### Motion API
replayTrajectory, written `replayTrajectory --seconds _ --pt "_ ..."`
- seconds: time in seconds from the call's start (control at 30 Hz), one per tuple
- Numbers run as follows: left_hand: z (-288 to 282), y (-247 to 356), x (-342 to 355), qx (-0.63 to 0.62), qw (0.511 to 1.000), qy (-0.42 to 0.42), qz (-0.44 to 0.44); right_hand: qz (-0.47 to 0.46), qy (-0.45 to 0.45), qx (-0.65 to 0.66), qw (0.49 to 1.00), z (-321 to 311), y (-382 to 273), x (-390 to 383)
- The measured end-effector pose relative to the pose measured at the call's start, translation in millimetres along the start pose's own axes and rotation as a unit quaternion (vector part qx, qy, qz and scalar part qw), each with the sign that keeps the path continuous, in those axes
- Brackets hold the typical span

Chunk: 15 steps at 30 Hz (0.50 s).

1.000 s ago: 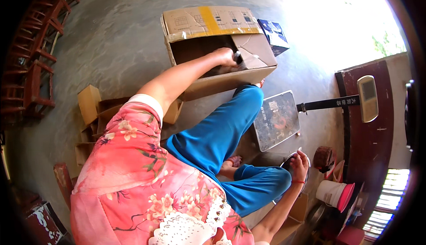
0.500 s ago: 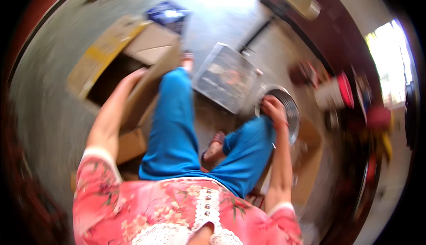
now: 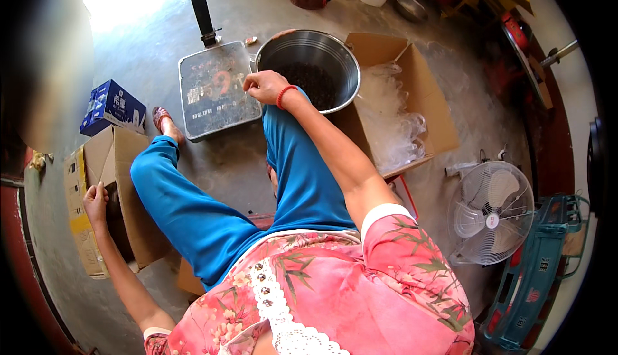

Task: The person scoops dark berries from a metal bucket into a plastic bag, weighs the bag on a digital scale, and ties the bag closed by hand.

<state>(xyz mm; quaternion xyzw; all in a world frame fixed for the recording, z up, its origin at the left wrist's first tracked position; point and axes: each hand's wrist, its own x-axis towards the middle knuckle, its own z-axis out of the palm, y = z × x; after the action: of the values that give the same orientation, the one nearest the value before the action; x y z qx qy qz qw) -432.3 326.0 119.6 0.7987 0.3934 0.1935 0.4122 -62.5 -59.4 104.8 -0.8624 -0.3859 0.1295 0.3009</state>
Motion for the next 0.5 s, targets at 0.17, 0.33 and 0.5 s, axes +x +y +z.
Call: replayTrajectory --seconds 0.17,0.33,0.5 --pt "46 93 -19 -0.043 0.987 -0.119 0.098 -0.012 0.020 -0.022 0.999 3 0 3" --pt "124 231 -83 -0.199 0.907 -0.292 0.228 -0.007 0.033 -0.008 0.999 4 9 3" --pt "165 338 -171 -0.513 0.493 -0.596 0.372 -0.038 0.042 -0.023 0.998 3 3 3"
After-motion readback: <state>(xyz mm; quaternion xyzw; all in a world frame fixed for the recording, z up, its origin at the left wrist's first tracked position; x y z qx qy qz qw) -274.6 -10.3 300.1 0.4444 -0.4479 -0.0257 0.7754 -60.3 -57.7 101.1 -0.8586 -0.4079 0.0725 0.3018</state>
